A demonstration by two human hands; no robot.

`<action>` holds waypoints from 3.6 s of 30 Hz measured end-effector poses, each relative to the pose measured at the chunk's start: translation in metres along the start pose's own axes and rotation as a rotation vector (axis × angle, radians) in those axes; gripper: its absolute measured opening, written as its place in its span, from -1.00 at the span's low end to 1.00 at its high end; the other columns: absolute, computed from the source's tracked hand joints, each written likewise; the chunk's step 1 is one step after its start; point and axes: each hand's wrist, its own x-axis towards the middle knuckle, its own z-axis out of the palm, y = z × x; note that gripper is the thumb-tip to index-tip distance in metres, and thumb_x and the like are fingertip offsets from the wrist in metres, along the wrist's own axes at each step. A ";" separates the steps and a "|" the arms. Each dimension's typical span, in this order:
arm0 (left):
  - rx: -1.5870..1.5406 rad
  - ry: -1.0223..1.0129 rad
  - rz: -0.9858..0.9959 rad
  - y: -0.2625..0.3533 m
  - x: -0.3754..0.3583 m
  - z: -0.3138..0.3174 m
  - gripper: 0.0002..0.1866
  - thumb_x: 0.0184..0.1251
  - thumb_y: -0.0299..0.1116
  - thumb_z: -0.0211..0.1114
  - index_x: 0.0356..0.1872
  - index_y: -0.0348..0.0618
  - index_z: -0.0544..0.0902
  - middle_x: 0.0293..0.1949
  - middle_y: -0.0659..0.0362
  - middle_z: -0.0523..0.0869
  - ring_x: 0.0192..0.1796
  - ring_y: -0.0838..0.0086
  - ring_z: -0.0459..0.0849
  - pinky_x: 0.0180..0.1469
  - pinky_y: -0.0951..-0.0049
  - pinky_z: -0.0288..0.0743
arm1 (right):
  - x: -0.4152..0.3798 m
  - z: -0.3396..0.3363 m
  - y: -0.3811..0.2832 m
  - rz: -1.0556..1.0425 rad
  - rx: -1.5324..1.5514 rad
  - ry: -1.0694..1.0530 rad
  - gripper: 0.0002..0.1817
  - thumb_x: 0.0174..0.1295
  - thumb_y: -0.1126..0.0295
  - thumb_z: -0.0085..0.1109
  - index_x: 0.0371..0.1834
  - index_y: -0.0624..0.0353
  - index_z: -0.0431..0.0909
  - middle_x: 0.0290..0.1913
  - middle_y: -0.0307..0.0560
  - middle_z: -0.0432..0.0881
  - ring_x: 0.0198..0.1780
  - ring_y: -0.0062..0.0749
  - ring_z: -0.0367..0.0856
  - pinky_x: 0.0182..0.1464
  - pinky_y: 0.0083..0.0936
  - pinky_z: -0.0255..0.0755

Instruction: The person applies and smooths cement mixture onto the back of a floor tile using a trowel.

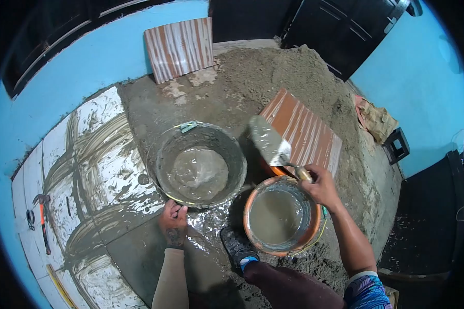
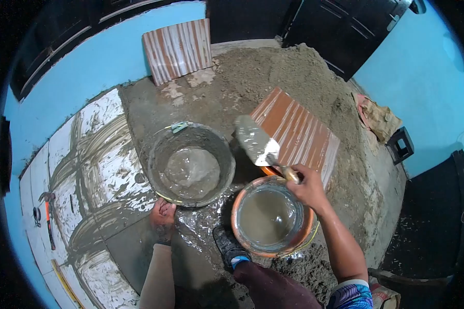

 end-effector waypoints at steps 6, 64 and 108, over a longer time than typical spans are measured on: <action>0.093 -0.059 0.074 0.022 -0.003 0.002 -0.67 0.33 -0.47 0.37 0.09 -0.35 0.63 -0.28 0.18 0.78 -0.23 0.59 0.69 -0.11 0.53 0.57 | -0.010 -0.043 0.036 0.055 -0.441 0.231 -0.61 0.06 0.41 0.28 0.01 0.25 0.60 -0.16 0.19 0.63 -0.11 0.09 0.68 -0.04 -0.12 0.55; -0.064 -0.120 -0.126 0.025 0.005 0.006 -0.69 0.45 -0.25 0.38 -0.44 -0.20 0.55 -0.58 0.27 0.61 -0.54 0.64 0.56 -0.46 0.56 0.42 | 0.047 0.123 -0.104 -0.180 -0.075 -0.670 -0.52 0.03 0.25 0.34 0.00 0.30 0.70 -0.14 0.35 0.73 0.01 0.17 0.71 0.15 -0.17 0.54; -0.210 -0.158 -0.200 0.033 0.006 0.003 -0.70 0.41 -0.26 0.40 -0.50 -0.12 0.54 -0.58 0.27 0.63 -0.53 0.64 0.56 -0.41 0.57 0.40 | 0.013 -0.055 0.022 0.025 -0.679 0.329 -0.65 0.06 0.59 0.19 -0.02 0.15 0.54 -0.11 0.11 0.54 0.00 0.10 0.56 0.05 -0.07 0.49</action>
